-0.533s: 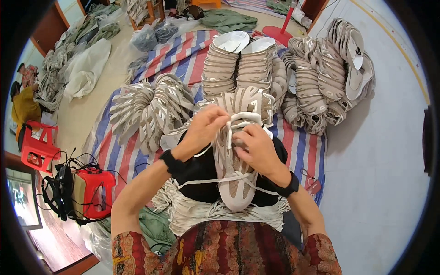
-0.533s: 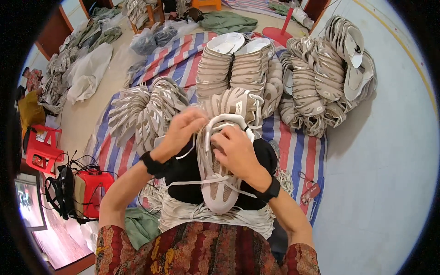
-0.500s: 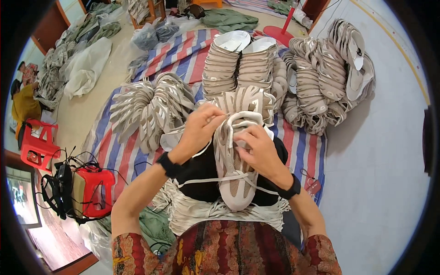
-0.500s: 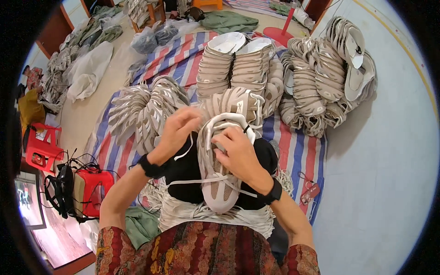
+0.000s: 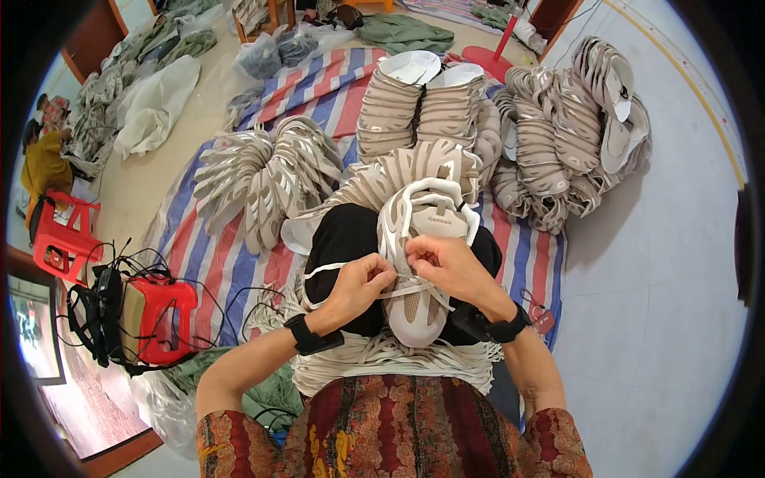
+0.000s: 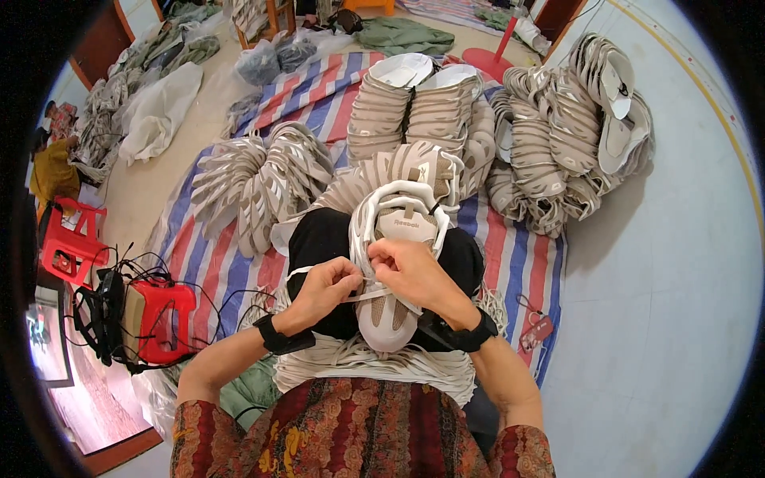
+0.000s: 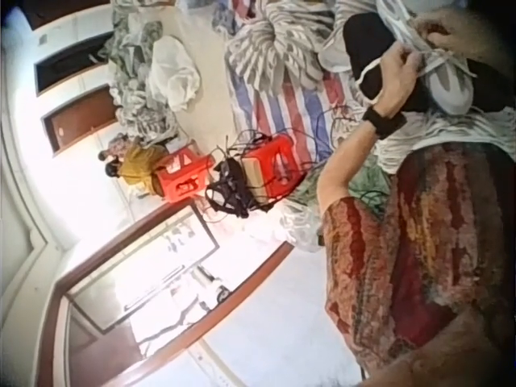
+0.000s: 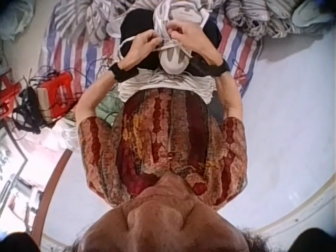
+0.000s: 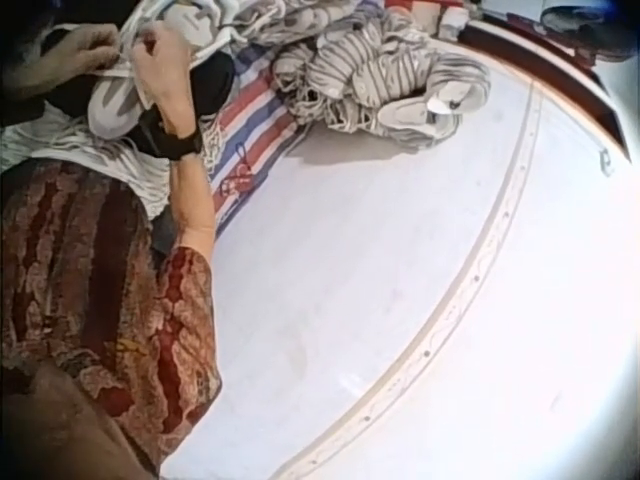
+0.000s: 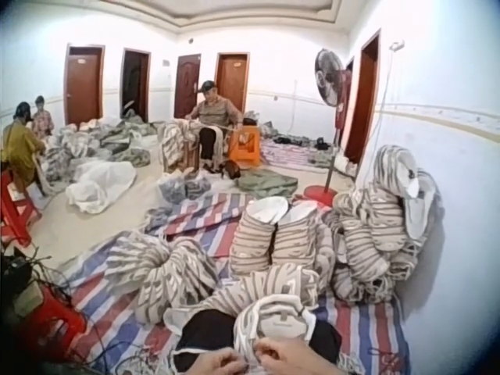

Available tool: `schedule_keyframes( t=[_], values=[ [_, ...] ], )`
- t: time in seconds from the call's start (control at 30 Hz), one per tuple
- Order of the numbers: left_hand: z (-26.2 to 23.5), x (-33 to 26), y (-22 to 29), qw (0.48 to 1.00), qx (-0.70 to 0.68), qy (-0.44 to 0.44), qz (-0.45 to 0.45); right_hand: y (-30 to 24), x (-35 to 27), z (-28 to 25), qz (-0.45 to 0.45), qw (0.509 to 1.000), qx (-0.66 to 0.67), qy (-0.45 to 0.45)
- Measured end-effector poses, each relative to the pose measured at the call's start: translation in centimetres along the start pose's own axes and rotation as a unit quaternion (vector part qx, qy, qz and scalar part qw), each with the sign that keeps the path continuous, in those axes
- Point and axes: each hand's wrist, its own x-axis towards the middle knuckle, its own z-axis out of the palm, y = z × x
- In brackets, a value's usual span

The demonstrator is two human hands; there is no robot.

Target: The recorder is lacing and tying shoelaces on a pair of sneakers while sitting with materials in their lap.

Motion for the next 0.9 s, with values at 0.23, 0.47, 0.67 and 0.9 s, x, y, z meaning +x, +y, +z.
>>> schedule_keyframes(
  t=[0.23,0.47,0.67,0.9],
  values=[
    [0.5,-0.4,-0.1,0.979,0.124,0.071,0.143,-1.1,0.0,-0.9,0.005,0.988,-0.123,-0.097],
    [0.7,-0.7,-0.1,0.948,0.215,0.081,0.222,-0.2,0.1,-1.0,-0.007,0.992,-0.074,-0.1],
    [1.0,-0.6,0.1,0.956,0.202,0.052,0.208,0.2,0.0,-0.8,-0.006,0.994,-0.065,-0.088],
    [0.7,-0.1,1.6,0.978,-0.158,-0.057,-0.125,0.2,-0.5,-0.6,-0.042,0.99,-0.107,-0.078]
  ],
)
